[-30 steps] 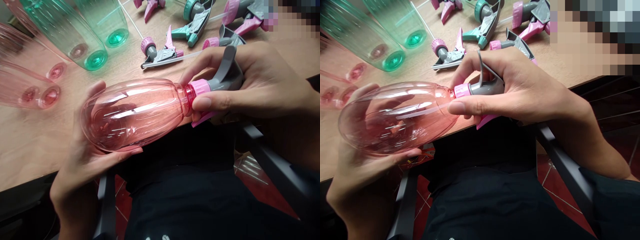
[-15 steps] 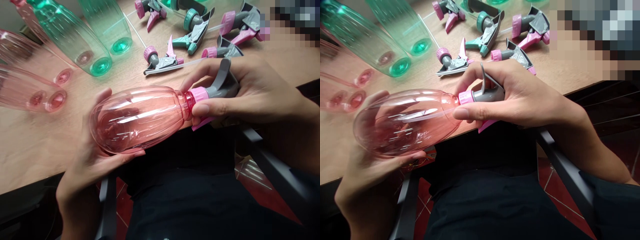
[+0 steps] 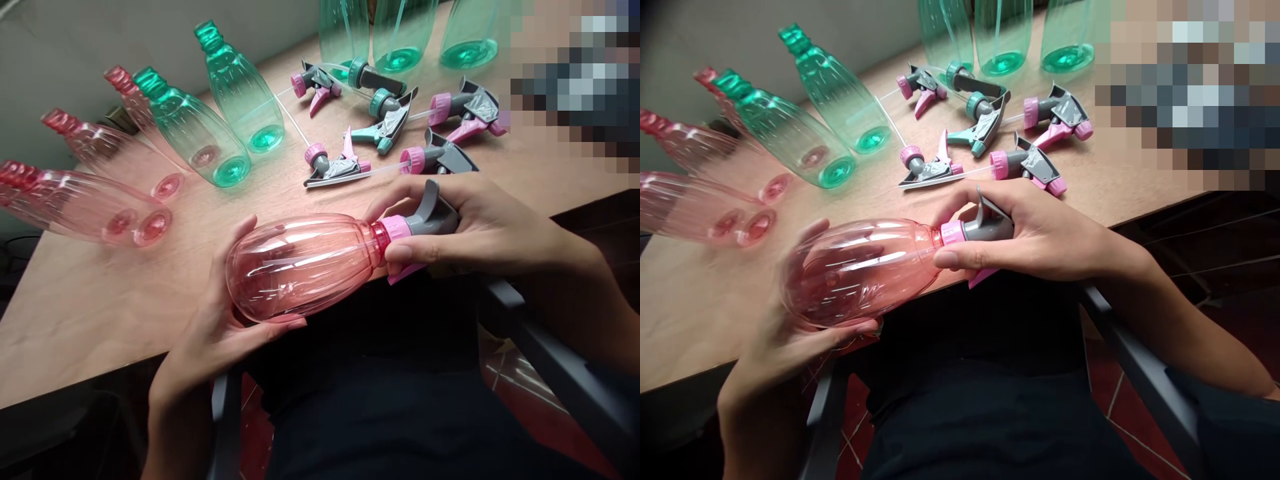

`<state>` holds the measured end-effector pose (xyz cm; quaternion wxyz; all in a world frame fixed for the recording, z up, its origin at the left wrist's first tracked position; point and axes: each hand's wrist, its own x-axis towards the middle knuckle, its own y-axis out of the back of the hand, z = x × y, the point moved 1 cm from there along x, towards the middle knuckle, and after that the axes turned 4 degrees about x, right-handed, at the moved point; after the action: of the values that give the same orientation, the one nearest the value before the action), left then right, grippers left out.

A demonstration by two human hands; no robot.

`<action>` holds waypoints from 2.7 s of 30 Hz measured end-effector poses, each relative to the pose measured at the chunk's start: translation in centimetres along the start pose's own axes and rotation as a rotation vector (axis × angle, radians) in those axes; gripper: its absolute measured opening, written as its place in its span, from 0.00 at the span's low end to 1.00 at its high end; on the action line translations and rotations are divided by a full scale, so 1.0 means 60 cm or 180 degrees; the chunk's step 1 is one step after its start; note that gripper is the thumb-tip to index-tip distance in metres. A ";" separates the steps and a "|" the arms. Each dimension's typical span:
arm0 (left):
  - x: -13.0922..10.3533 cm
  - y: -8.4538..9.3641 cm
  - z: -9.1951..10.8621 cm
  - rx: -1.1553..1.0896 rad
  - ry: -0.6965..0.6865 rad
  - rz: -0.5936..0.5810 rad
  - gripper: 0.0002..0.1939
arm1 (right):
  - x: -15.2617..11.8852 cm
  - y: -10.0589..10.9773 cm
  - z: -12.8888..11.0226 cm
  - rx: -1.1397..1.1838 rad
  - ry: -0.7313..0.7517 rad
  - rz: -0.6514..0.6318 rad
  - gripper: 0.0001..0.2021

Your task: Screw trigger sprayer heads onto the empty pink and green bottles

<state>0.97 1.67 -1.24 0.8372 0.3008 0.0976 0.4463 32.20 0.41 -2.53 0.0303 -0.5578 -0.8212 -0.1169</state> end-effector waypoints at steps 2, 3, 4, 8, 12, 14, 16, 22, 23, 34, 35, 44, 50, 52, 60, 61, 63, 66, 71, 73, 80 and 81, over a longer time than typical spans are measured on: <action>-0.001 0.001 -0.003 0.0061 0.0004 -0.0004 0.58 | 0.000 0.000 0.000 0.0003 -0.0016 -0.0024 0.15; -0.001 0.002 -0.005 0.0099 0.0006 -0.0014 0.59 | 0.000 0.000 0.000 -0.0006 -0.0024 -0.0029 0.15; -0.001 0.003 -0.006 0.0126 -0.0001 -0.0026 0.60 | 0.000 0.000 0.000 -0.0022 -0.0033 -0.0027 0.15; -0.002 0.005 -0.007 0.0168 0.0043 -0.0040 0.59 | 0.001 0.001 -0.001 -0.0105 -0.0001 -0.0020 0.14; -0.004 0.007 -0.005 0.0248 0.0066 -0.0022 0.60 | 0.003 0.000 -0.003 -0.0221 0.0062 0.0036 0.13; -0.005 0.007 -0.004 0.0263 0.0108 -0.0001 0.60 | 0.004 -0.001 -0.003 -0.0205 0.0037 0.0048 0.14; -0.007 0.007 -0.004 0.0248 0.0147 0.0020 0.58 | 0.004 -0.001 -0.002 -0.0189 -0.0015 0.0037 0.16; -0.007 0.004 -0.002 0.0223 0.0122 0.0073 0.58 | 0.001 0.001 0.000 -0.0114 -0.0049 -0.0018 0.17; -0.007 0.004 -0.002 0.0216 0.0125 0.0073 0.58 | 0.001 0.001 -0.001 -0.0109 -0.0044 -0.0030 0.16; -0.007 0.004 -0.003 0.0167 0.0137 0.0051 0.57 | 0.001 0.001 -0.001 -0.0219 -0.0012 -0.0017 0.16; -0.007 0.004 -0.003 0.0152 0.0148 0.0047 0.58 | 0.001 0.001 -0.001 -0.0209 -0.0010 -0.0020 0.16; -0.006 0.004 -0.004 0.0169 0.0144 0.0002 0.59 | 0.002 0.001 -0.001 -0.0194 -0.0024 -0.0020 0.15; -0.005 0.004 -0.004 0.0179 0.0093 0.0010 0.60 | 0.002 0.001 -0.004 -0.0285 0.0025 0.0063 0.16; -0.005 0.004 -0.003 0.0172 0.0095 0.0018 0.59 | 0.003 0.001 -0.005 -0.0308 0.0082 0.0082 0.16; -0.003 0.005 -0.003 0.0145 0.0078 -0.0025 0.60 | 0.002 0.004 -0.001 -0.0304 0.0040 0.0062 0.15; -0.003 0.005 -0.004 0.0143 0.0080 -0.0039 0.60 | 0.002 0.004 -0.001 -0.0311 0.0053 0.0061 0.15; -0.003 0.006 -0.005 0.0156 0.0085 -0.0040 0.60 | 0.002 0.004 -0.001 -0.0310 0.0084 0.0063 0.15; -0.004 0.007 -0.007 0.0182 0.0083 -0.0024 0.60 | 0.002 0.003 -0.002 -0.0286 0.0090 0.0040 0.16; -0.004 0.005 -0.005 0.0175 0.0138 -0.0036 0.59 | 0.001 0.002 -0.003 -0.0331 0.0080 0.0077 0.16; -0.004 0.005 -0.003 0.0162 0.0165 -0.0044 0.59 | 0.001 0.002 -0.003 -0.0374 0.0084 0.0077 0.16; -0.004 0.006 -0.003 0.0133 0.0109 -0.0060 0.59 | 0.001 0.002 -0.004 -0.0396 0.0086 0.0084 0.15; -0.004 0.006 -0.004 0.0137 0.0104 -0.0058 0.59 | 0.001 0.001 -0.004 -0.0407 0.0093 0.0092 0.15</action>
<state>0.46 1.71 -1.23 0.8328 0.3106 0.1235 0.4413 32.23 0.41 -2.26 0.0083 -0.5686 -0.8033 -0.1768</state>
